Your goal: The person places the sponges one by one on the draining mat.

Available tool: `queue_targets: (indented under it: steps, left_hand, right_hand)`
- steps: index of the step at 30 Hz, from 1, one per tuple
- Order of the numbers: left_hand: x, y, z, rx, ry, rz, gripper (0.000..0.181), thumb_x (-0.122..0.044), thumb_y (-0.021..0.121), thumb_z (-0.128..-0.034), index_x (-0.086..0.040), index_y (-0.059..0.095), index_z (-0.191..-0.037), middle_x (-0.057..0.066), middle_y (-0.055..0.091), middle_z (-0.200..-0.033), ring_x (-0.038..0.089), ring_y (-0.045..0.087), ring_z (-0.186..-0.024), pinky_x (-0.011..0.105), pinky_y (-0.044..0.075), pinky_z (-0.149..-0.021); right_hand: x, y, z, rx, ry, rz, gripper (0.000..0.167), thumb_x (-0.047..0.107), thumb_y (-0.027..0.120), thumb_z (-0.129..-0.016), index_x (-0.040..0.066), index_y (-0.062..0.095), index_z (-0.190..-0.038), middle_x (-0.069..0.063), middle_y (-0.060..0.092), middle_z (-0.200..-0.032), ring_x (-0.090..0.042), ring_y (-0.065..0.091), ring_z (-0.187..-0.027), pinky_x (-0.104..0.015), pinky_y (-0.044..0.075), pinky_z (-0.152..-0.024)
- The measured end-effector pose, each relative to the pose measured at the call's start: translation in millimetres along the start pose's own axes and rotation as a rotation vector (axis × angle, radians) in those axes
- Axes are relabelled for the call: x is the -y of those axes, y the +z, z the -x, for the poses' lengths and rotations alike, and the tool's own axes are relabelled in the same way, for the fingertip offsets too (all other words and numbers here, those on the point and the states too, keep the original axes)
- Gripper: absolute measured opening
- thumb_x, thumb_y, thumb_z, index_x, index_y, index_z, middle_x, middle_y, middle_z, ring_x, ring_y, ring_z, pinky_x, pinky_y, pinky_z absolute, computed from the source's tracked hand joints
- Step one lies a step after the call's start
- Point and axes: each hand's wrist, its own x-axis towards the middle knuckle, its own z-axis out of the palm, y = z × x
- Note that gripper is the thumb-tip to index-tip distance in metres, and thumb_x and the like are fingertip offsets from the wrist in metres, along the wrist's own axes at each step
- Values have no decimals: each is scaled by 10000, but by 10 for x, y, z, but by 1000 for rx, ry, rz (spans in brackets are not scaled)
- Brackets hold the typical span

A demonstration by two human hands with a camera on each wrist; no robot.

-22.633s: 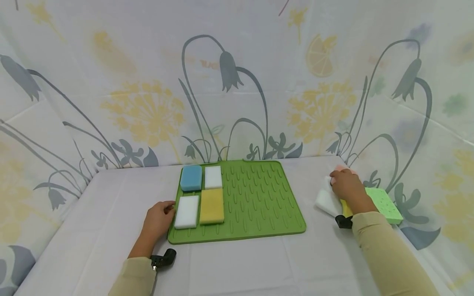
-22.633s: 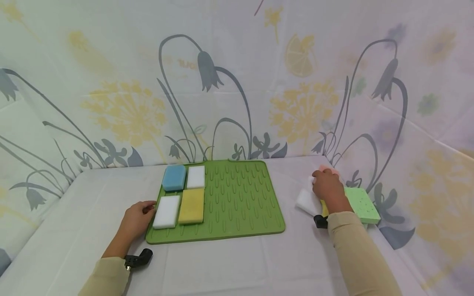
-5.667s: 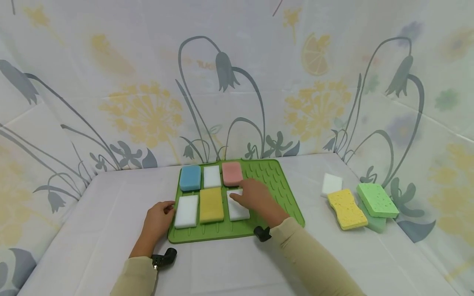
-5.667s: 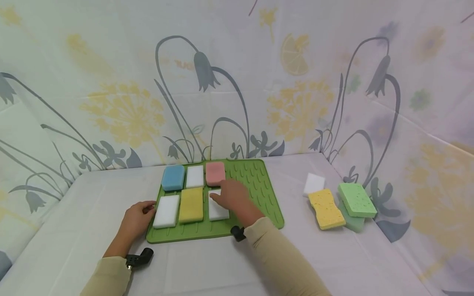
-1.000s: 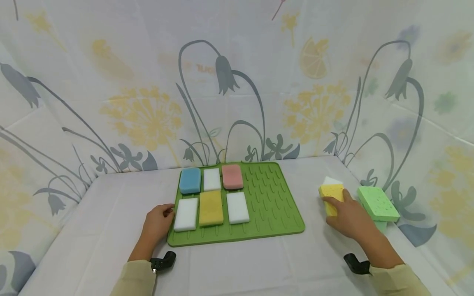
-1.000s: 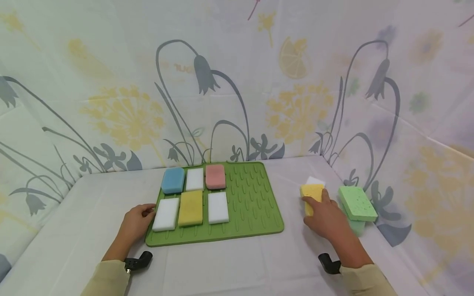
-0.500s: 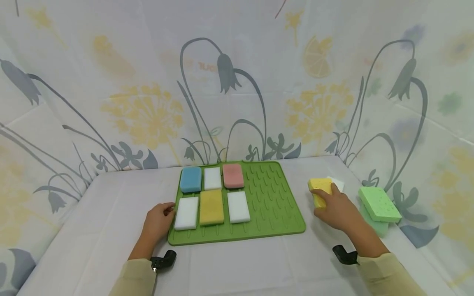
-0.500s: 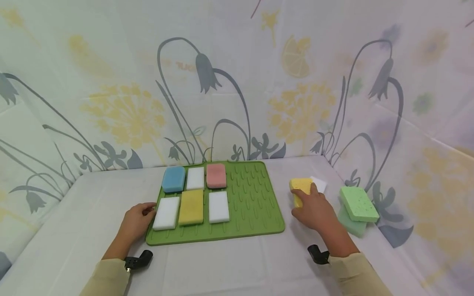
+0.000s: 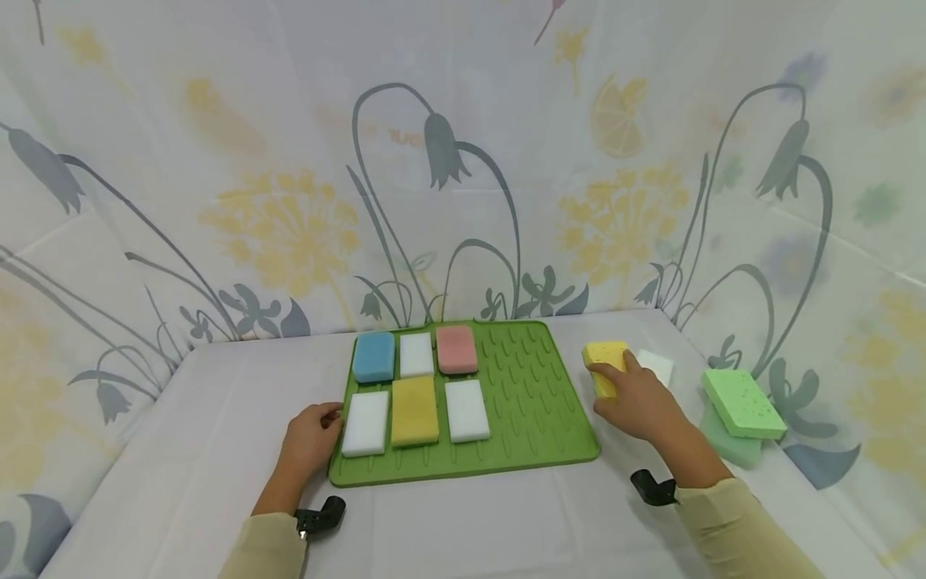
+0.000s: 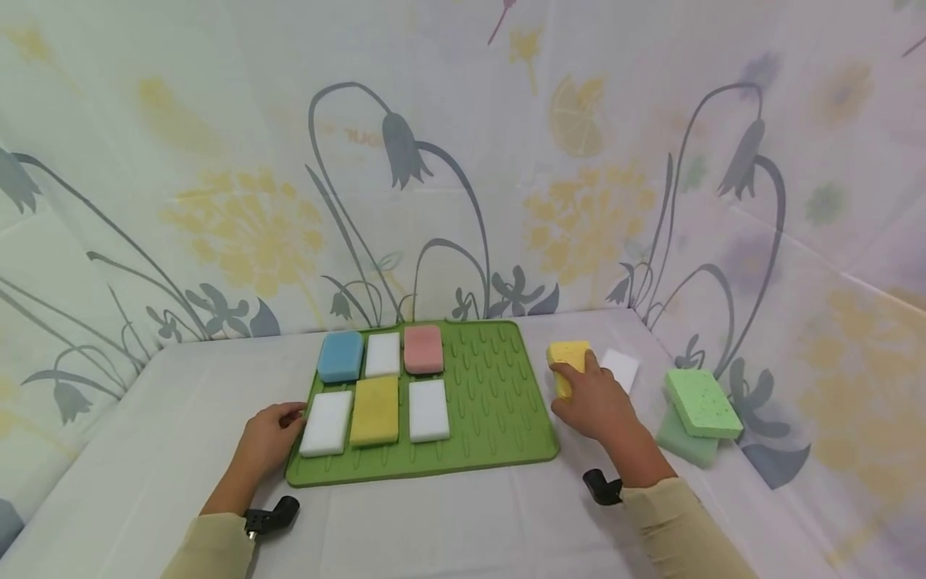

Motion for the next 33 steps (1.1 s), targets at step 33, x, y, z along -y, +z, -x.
queue_targets:
  steps: [33]
  left_hand:
    - [-10, 8, 2, 3, -7, 6, 346, -125, 534, -964, 14, 602, -1273, 176, 645, -1083, 271, 597, -979, 415, 504, -792]
  right_hand:
    - [500, 266, -584, 18, -76, -60, 556, 277, 545, -879, 166, 487, -1420, -376, 226, -1505, -595, 409, -1248, -623, 450, -886]
